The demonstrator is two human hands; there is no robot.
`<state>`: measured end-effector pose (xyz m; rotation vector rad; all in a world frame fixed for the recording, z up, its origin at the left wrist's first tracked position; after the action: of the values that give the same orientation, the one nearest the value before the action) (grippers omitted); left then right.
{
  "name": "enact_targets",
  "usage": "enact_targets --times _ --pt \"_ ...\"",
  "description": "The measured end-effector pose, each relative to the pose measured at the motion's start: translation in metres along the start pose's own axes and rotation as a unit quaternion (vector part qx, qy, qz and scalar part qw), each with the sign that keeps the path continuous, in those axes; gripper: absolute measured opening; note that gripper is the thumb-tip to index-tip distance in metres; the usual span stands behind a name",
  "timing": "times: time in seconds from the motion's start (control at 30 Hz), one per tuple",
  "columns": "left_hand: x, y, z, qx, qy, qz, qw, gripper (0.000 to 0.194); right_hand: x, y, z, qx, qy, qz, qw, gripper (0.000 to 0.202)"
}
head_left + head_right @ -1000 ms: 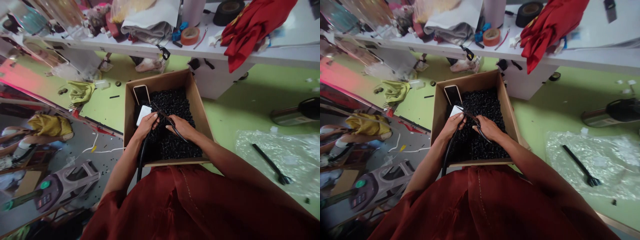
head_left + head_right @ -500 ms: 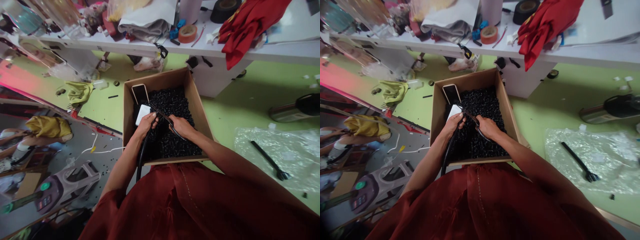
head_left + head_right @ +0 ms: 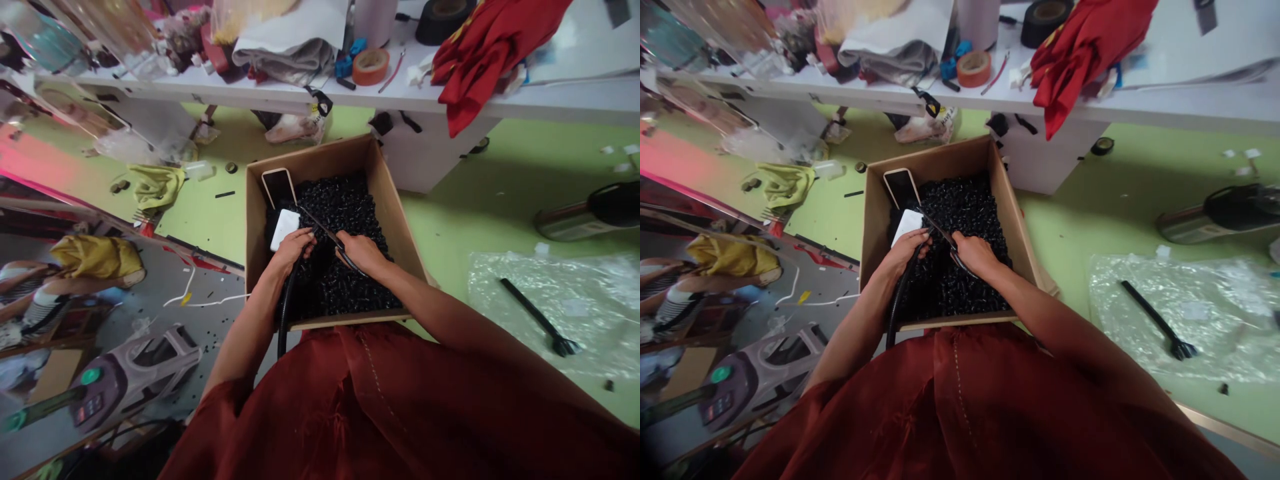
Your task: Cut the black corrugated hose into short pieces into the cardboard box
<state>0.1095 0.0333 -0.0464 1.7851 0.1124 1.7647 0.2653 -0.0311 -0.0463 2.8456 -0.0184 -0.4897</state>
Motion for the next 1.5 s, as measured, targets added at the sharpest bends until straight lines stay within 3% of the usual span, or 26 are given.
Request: enact_targets --times 0.2,0.33,0.4,0.53,0.7,0.93,1.3,1.5 --pt "0.011 0.015 0.003 -0.107 0.067 -0.031 0.992 0.041 0.003 0.003 -0.01 0.013 0.003 0.017 1.0 0.039" --pt "0.016 0.02 0.0 -0.125 0.096 -0.04 0.987 0.057 0.006 0.004 -0.018 0.028 -0.007 0.027 0.999 0.044" --pt "0.018 0.019 -0.003 -0.118 0.092 -0.035 0.988 0.055 0.007 0.003 -0.018 0.026 -0.019 0.027 0.999 0.044" --pt "0.019 0.018 -0.006 -0.094 0.069 -0.013 0.993 0.028 0.004 0.0 -0.014 0.02 -0.071 0.003 0.997 0.042" --pt "0.018 0.017 -0.007 -0.053 0.052 -0.01 0.997 0.021 0.003 -0.005 -0.007 0.045 -0.127 -0.015 0.991 0.05" --pt "0.021 0.014 -0.008 0.017 0.07 0.046 0.996 0.031 0.003 -0.003 -0.007 0.053 -0.157 -0.024 0.986 0.061" --pt "0.018 0.013 -0.004 0.039 0.011 0.075 0.996 0.035 0.0 -0.003 -0.003 0.021 -0.181 -0.049 0.982 0.06" --pt "0.017 0.012 -0.003 0.042 -0.002 0.069 0.997 0.036 -0.003 -0.003 -0.006 0.013 -0.2 -0.061 0.978 0.05"
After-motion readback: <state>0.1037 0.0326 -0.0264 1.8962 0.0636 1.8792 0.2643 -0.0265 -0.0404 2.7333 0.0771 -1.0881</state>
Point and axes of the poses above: each hand's wrist, its own y-axis away from the middle knuckle, its own z-axis out of the palm, x = y × z, the point moved 4 cm from there along -y, towards the middle knuckle, and after that the axes turned 2 degrees about x, right-handed, at the moved point
